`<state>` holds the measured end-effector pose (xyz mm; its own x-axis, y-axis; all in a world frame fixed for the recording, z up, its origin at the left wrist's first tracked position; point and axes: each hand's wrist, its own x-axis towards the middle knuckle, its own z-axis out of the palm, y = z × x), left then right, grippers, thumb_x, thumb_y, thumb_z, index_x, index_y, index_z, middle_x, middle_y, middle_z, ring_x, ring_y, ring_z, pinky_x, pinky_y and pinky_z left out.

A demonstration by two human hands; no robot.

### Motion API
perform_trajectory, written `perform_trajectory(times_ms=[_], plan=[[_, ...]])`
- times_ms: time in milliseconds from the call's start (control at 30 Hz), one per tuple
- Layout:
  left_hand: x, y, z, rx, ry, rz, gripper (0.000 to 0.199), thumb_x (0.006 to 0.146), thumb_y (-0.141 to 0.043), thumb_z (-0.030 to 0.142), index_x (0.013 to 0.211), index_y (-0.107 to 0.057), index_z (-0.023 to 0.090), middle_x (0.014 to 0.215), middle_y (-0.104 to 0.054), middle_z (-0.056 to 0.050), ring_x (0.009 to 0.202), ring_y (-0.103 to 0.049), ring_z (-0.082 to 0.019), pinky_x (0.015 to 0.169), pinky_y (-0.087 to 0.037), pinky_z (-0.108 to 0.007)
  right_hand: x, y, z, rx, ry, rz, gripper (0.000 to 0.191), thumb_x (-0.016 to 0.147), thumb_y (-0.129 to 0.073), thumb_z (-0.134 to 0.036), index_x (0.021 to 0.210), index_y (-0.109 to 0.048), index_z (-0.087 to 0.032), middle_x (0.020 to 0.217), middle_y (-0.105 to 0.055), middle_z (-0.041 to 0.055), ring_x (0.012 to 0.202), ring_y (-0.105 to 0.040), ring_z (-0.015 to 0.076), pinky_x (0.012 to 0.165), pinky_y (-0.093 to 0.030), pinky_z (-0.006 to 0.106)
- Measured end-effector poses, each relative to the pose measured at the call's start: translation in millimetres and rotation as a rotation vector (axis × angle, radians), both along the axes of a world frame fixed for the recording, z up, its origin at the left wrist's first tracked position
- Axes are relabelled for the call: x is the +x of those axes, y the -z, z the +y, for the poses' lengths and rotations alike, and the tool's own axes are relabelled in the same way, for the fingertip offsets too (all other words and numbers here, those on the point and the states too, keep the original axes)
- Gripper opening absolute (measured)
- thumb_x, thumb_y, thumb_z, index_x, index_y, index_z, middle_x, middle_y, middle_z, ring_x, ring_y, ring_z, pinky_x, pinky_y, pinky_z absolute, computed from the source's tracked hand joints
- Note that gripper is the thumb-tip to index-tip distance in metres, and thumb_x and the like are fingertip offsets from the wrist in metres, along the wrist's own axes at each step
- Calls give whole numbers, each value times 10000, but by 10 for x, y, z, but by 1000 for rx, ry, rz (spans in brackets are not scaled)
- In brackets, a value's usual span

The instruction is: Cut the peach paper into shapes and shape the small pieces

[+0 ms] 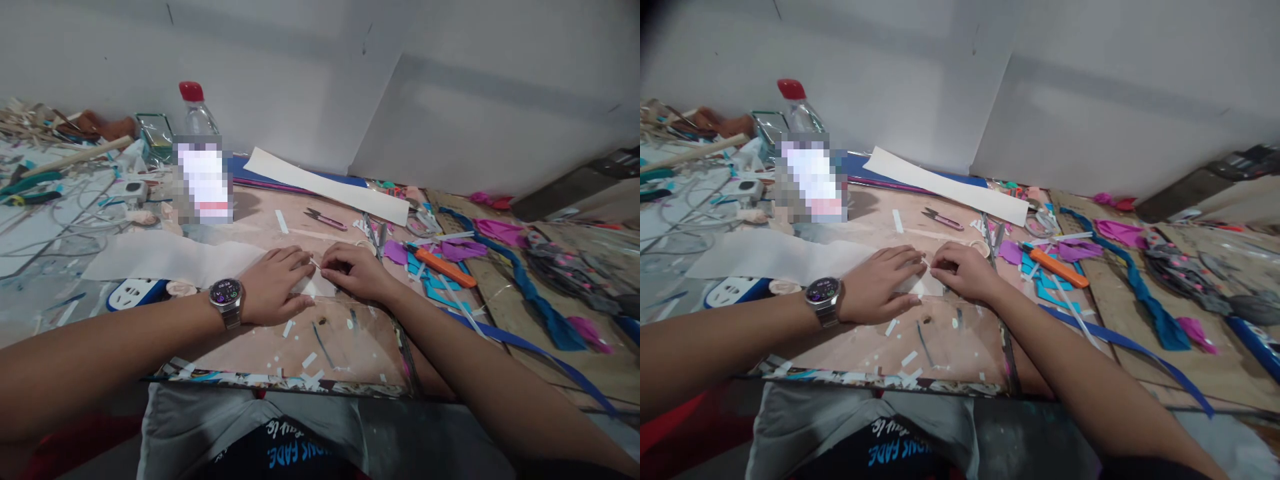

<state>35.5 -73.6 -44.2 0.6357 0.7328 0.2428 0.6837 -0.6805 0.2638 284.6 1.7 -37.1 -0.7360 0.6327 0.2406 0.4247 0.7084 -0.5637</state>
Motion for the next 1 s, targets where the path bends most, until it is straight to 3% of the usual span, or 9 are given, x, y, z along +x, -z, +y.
perform_trajectory(times_ms=[167,433,1000], plan=[[0,-8,-1,-6,-3,0,602,970,-531,571,1404,-560,154,1535,-506,-168,1436,-433,-370,1187,-362,-537,0,-7,-8,-1,0,-3,144,870,-754,-304,961,-737,-195,971,-703,61,759,-622,144,704,-491,286],[7,3,-1,-1,-29,25,643,974,-502,596,1445,-530,158,1562,-492,-167,1444,-426,-375,1193,-343,-553,-11,16,-4,9,11,11,68,903,-698,-246,932,-740,-200,966,-713,61,836,-660,166,772,-518,304],[13,1,1,-3,-50,44,674,963,-508,614,1475,-503,176,1585,-467,-158,1458,-399,-375,1198,-326,-562,-16,28,-12,-8,39,27,106,872,-740,-263,939,-734,-183,926,-683,48,701,-591,116,634,-469,253]])
